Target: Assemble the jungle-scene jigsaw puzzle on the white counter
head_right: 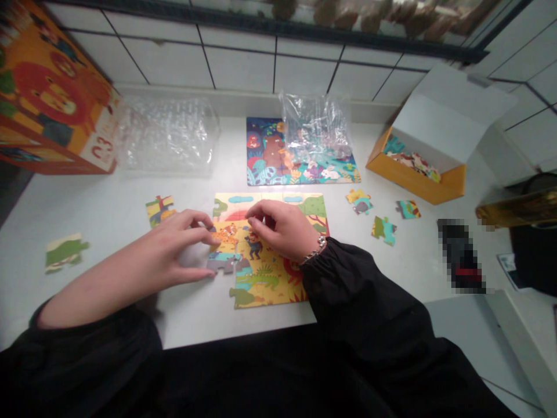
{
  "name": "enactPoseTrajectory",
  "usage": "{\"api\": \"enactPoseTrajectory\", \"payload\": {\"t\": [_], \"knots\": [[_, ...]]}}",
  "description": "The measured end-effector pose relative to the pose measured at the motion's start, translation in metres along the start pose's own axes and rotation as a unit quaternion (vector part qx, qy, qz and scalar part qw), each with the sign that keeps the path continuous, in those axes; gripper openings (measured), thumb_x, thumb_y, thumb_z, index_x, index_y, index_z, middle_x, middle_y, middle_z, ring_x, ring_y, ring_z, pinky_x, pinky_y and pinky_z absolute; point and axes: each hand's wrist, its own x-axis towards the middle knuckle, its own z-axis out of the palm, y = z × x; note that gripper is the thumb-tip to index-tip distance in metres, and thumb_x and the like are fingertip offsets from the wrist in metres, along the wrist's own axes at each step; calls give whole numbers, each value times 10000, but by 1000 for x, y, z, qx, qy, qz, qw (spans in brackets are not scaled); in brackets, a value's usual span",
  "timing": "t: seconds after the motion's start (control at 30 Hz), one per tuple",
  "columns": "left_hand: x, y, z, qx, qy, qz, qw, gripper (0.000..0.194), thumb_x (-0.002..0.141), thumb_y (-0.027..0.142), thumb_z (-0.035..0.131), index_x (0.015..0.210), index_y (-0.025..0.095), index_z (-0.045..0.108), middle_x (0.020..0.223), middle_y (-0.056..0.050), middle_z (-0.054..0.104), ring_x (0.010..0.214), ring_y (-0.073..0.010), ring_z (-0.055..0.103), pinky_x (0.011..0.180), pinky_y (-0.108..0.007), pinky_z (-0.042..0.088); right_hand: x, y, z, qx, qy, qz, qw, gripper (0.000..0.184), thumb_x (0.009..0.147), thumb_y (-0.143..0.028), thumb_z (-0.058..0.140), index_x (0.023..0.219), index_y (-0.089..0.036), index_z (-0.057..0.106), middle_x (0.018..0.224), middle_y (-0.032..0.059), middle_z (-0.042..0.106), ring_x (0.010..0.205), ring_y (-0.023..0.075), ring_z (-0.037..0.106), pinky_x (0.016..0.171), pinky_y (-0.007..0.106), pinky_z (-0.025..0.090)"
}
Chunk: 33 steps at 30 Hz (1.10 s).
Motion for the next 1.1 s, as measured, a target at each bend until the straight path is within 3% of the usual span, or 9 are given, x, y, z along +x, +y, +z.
{"api": "enactPoseTrajectory", "payload": {"t": [0.73, 1.1], "knots": [[-1, 3, 1, 5, -3, -9, 1000, 374, 815, 479, 972, 1063, 296, 760, 1385, -71, 589, 1267, -353, 601, 1093, -521, 494, 1, -2, 0, -9, -2, -3, 1000, 123, 1054, -289, 655, 1041, -207, 746, 845, -4, 738, 674, 129, 569, 681, 310, 442], [-2, 3, 6, 25, 27, 24, 999, 550, 825, 568, 978, 1187, 278, 684, 1378, -68, 565, 1284, -324, 581, 1098, -486, 493, 1, -2, 0, -12, -3, -10, 1000, 116, 1051, -272, 657, 1036, -201, 747, 846, -1, 744, 686, 128, 585, 679, 301, 439]]}}
